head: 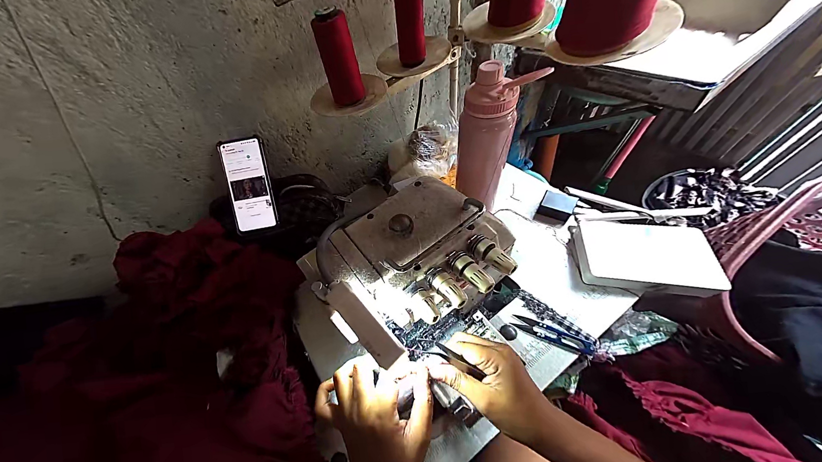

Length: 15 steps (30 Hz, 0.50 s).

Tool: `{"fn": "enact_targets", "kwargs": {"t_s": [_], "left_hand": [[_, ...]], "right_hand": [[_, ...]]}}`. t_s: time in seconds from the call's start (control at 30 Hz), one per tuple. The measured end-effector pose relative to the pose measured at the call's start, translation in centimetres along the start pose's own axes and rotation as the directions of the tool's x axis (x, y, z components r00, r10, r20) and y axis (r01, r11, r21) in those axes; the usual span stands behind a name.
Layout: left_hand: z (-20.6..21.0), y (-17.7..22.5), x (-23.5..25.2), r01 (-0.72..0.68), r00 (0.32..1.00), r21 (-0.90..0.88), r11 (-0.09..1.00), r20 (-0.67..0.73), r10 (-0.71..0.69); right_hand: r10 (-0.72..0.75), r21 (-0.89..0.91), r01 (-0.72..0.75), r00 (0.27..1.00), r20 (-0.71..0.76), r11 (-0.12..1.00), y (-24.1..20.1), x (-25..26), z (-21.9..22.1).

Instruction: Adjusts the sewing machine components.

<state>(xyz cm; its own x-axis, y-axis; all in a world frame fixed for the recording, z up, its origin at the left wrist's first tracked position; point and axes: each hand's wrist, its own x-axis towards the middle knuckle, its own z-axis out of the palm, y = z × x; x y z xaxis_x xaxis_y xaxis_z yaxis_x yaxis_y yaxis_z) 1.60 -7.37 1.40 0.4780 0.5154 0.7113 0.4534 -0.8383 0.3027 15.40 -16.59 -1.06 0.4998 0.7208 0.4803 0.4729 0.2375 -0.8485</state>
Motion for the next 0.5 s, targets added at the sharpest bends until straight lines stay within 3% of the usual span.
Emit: {"fn": "enact_targets", "kwargs": {"t_s": [0.13,0.23,0.3,0.37,0.5], "left_hand": [[-0.1,-0.1,0.2,0.036,0.999,-0.008,0.999,0.034,-0.036],[-0.1,0.0,0.3,0.049,0.998,-0.016,0.999,0.045,-0.048],[-0.2,0.0,0.3,0.066,0.996,-0.034,0.997,0.068,-0.064],[-0.1,-0.1,0.4,0.071,0.995,-0.050,0.996,0.077,-0.067],[0.0,-0.1,0.3,0.054,0.996,-0.054,0.997,0.078,-0.050]], "right_hand": [[0.078,0.056,-0.081,0.996,0.041,0.995,-0.2,-0.1,0.1],[0.224,0.230,-0.264,0.956,0.188,0.937,-1.1,0.0,0.0],[0.218,0.312,-0.295,0.941,0.260,0.903,-1.3,0.1,-0.2],[0.165,0.276,-0.222,0.962,0.216,0.935,-0.9,-0.1,0.1],[-0.048,0.022,0.048,0.999,0.001,0.999,-0.2,-0.3,0.7]]}}
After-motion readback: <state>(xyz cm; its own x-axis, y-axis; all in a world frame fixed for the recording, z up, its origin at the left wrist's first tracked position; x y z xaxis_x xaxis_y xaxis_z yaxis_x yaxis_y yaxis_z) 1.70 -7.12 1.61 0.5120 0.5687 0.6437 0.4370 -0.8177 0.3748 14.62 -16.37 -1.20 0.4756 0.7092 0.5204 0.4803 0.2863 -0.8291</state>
